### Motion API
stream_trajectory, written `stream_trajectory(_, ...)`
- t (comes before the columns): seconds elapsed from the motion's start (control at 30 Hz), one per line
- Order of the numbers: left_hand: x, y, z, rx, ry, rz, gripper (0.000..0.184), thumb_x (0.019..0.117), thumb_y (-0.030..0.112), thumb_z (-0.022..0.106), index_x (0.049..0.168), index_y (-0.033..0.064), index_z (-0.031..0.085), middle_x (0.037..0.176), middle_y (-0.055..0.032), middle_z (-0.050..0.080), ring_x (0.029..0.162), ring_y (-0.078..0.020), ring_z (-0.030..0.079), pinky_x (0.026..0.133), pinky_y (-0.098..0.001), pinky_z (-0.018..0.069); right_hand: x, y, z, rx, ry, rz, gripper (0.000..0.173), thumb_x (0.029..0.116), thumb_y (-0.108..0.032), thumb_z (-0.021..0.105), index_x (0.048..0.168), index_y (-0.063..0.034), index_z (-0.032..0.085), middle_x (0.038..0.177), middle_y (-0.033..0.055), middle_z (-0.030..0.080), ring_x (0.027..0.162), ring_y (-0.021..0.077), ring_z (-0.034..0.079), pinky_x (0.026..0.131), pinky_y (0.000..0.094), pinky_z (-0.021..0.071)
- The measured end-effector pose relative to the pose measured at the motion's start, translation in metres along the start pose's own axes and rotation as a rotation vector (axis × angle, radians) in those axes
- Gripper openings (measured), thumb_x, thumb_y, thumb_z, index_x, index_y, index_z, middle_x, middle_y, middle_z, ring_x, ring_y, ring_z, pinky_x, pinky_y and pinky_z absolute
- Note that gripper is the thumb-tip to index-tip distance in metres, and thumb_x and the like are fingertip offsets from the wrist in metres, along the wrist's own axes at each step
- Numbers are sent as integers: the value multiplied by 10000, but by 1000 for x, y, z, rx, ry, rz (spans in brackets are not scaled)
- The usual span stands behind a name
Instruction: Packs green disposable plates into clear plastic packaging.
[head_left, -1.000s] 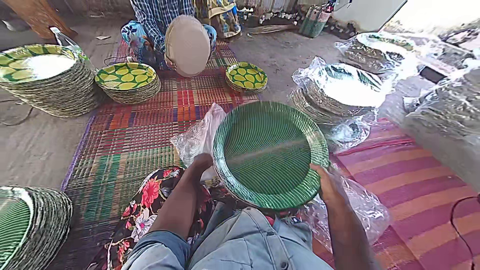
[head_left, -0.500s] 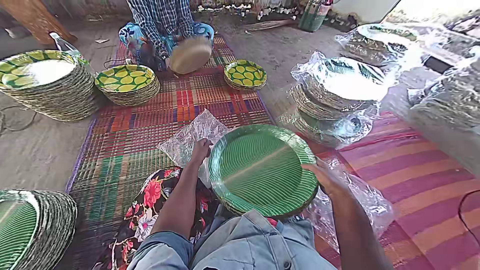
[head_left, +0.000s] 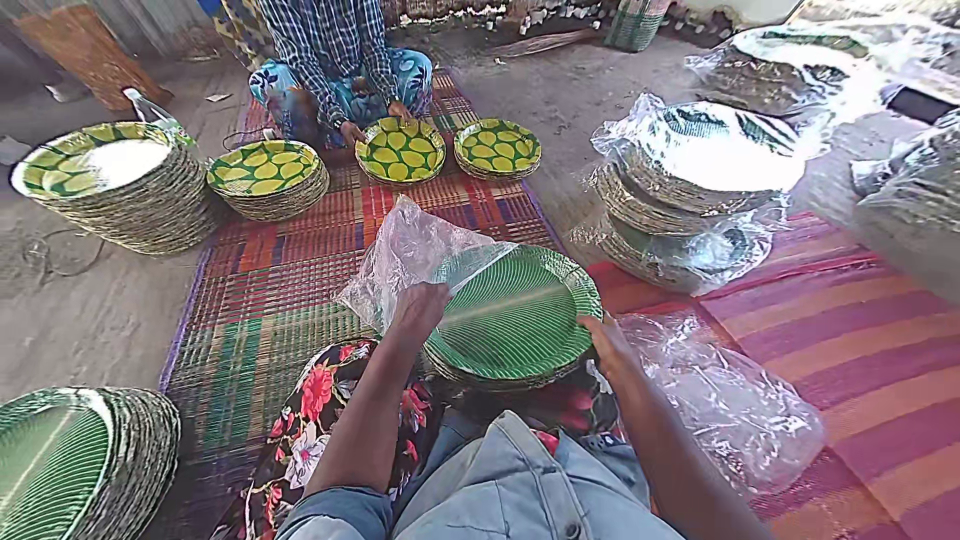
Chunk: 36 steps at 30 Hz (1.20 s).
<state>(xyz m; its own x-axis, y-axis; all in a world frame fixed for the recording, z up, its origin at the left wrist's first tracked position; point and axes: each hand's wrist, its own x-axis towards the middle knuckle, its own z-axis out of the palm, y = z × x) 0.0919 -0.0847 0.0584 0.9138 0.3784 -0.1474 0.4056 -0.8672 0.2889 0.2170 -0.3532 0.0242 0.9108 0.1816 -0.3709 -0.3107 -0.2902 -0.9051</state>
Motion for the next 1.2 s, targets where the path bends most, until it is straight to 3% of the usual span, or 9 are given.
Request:
stream_trajectory(0.2,-5,30,-5,45,-53,23,328,1058,275,566,1253,37,678,1044,-249,713,1030,-443,684,886,-606,512,-22,15,18,238,153,-88,544,1047,-69,462,1549,49,288,1503,246,434,1301,204,513,1068,306,432)
stream_trajectory(0.27,-7,26,-7,47,-8,-17,318,1053,157,553,1342,53,634,1062,-251,707,1026,-446,681,884,-602,515,-20,22,15,283,181,-137,551,1043,-75,453,1549,53,278,1477,242,453,1261,173,544,1040,270,454)
stream_trajectory(0.4,-5,0,-13,10,221,-185,331,1035,41,493,1343,25,611,1121,-273,682,1005,-479,674,821,-640,519,-17,32,1,367,190,-214,565,1017,-107,447,1540,38,293,1431,208,487,1204,140,577,991,264,499)
stream_trajectory(0.57,5,-31,1,-82,360,-238,259,1004,12,544,1239,-47,637,1230,-286,633,1105,-473,643,892,-620,516,-20,31,1,434,210,-135,472,1033,-80,454,1488,11,363,1311,173,539,1079,138,616,887,276,539)
stream_trajectory(0.67,7,-23,7,-182,217,-239,307,968,17,601,1271,-12,637,1287,-271,617,1195,-458,604,955,-630,496,-23,33,15,466,222,-101,446,1056,-73,439,1484,19,352,1292,175,537,1074,138,613,894,274,535)
stream_trajectory(0.83,13,-6,28,-50,-13,-227,376,1035,23,447,1400,-20,524,1378,-265,575,1243,-446,591,992,-605,478,-28,32,22,602,189,3,377,1076,-85,401,1447,-30,356,1126,114,580,918,110,649,771,267,564)
stream_trajectory(1.0,21,-5,36,-106,-219,-339,493,984,160,582,1447,13,503,1391,-256,582,1304,-418,565,1051,-601,447,-26,35,21,659,180,42,294,1075,-84,404,1362,-22,402,1033,97,583,842,111,645,717,276,563)
stream_trajectory(1.13,23,-20,39,-334,-263,-255,390,1045,276,524,1243,-45,625,1195,-261,656,1112,-381,653,978,-579,484,-27,37,26,619,210,7,384,1074,-95,435,1440,-23,341,1144,127,571,929,120,656,760,276,577)
stream_trajectory(1.2,19,-20,33,-432,-121,-172,350,1047,238,539,1196,-61,644,1133,-259,674,1075,-378,661,972,-565,489,-29,40,29,543,228,-31,577,1062,-103,489,1564,-20,215,1417,199,479,1188,177,584,965,311,521)
